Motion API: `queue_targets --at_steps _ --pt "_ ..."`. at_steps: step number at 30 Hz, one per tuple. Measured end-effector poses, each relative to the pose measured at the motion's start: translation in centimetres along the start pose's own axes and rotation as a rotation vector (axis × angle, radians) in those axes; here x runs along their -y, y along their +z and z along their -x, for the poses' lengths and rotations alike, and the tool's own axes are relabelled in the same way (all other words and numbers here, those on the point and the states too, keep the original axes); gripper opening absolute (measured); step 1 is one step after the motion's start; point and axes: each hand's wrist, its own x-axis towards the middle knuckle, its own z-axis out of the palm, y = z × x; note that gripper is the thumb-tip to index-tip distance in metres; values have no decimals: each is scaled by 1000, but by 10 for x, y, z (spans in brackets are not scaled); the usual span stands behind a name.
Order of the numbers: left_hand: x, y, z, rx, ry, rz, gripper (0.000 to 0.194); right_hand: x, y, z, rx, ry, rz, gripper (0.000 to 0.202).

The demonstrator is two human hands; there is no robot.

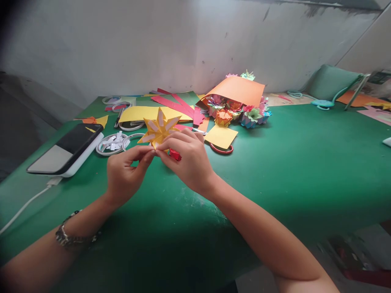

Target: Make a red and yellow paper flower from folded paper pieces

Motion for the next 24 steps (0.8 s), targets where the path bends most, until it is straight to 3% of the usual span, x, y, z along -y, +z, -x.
queue_targets --at_steps 8,16,24 --pt "-2 -1 -1 16 -19 14 15 1 0 -3 75 219 -305 11" --pt "-3 -1 -1 10 -4 -5 14 1 0 -3 86 216 -324 13" --pt "-7 -1 -3 76 -219 229 13 2 -4 -6 121 386 -428 12"
